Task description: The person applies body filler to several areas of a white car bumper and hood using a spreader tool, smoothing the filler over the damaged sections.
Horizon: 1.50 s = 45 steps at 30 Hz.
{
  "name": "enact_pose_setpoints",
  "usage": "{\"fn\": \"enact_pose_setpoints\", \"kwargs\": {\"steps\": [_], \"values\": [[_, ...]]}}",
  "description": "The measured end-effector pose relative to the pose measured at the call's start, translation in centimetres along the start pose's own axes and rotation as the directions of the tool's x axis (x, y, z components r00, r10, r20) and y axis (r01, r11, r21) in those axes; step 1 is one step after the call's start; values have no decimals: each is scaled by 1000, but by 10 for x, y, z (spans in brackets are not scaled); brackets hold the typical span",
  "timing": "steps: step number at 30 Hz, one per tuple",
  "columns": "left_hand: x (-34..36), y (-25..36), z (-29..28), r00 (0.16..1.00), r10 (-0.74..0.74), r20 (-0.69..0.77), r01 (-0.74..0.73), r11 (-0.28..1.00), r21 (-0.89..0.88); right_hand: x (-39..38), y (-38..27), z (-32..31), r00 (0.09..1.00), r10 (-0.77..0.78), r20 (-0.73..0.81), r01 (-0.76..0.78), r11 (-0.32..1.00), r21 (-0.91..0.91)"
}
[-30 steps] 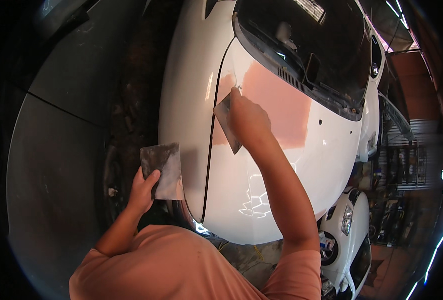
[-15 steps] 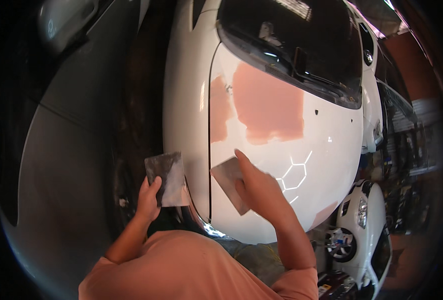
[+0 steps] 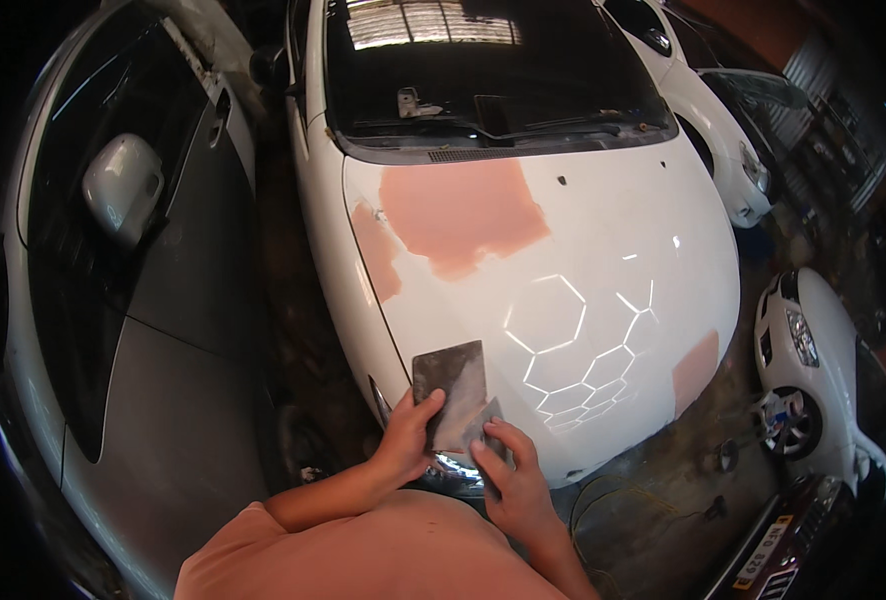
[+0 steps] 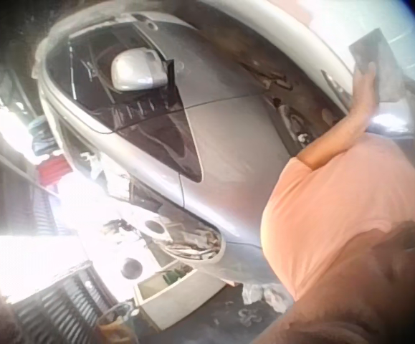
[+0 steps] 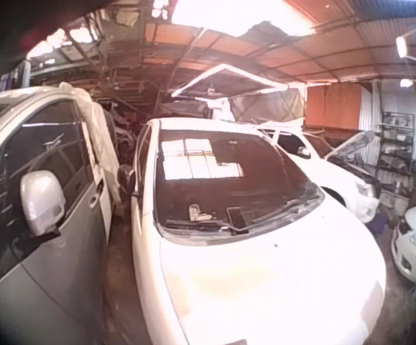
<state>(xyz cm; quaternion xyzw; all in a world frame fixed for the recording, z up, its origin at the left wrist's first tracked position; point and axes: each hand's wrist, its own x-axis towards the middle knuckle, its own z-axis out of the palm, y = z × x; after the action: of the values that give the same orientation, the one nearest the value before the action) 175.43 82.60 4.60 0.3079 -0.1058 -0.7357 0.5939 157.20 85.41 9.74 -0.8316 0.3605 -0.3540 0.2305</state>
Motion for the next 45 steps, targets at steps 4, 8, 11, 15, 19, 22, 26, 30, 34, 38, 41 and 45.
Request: {"fn": "enact_pose_setpoints", "kwargs": {"steps": [4,8,11,15,19,22,26,30,34,38,41,45], "values": [[-10,-34,12,999,-33,-10,33,996,81,-36,5,-20,997,72,26,-64,975,-215],[-23,-49,16,1000,11,-10,-10,996,88,-71,34,-47,986,158,45,-126,904,-408],[-36,-38,36,999,20,24,-26,958,284,-89,43,-67,970,236,-64,-242,886,-395],[-44,-46,33,979,139,153,-205,579,789,-65,26,-71,994,91,-61,-110,858,-502],[-40,-52,37,893,421,162,-363,456,813,-60,21,-38,999,-22,33,33,914,-404],[-41,-49,37,846,526,84,-367,461,808,-70,15,-27,981,-100,166,146,944,-295],[-41,-34,42,771,616,160,-558,533,636,-81,32,-32,988,-10,151,38,983,-182],[-40,-44,46,950,311,17,-298,891,343,-66,-1,-46,985,-158,-75,158,987,4],[-42,-46,54,984,165,-60,-142,950,280,-71,13,-33,981,-185,-66,176,977,-120],[-38,-36,47,987,145,-74,-123,962,245,-87,55,-39,1000,-13,-27,7,977,-212],[-34,-5,43,986,160,-52,-146,969,201,-97,69,-54,974,219,-64,-228,941,-250],[1,18,7,972,225,63,-233,936,265,-103,86,-37,664,554,-501,-263,801,538]]}}
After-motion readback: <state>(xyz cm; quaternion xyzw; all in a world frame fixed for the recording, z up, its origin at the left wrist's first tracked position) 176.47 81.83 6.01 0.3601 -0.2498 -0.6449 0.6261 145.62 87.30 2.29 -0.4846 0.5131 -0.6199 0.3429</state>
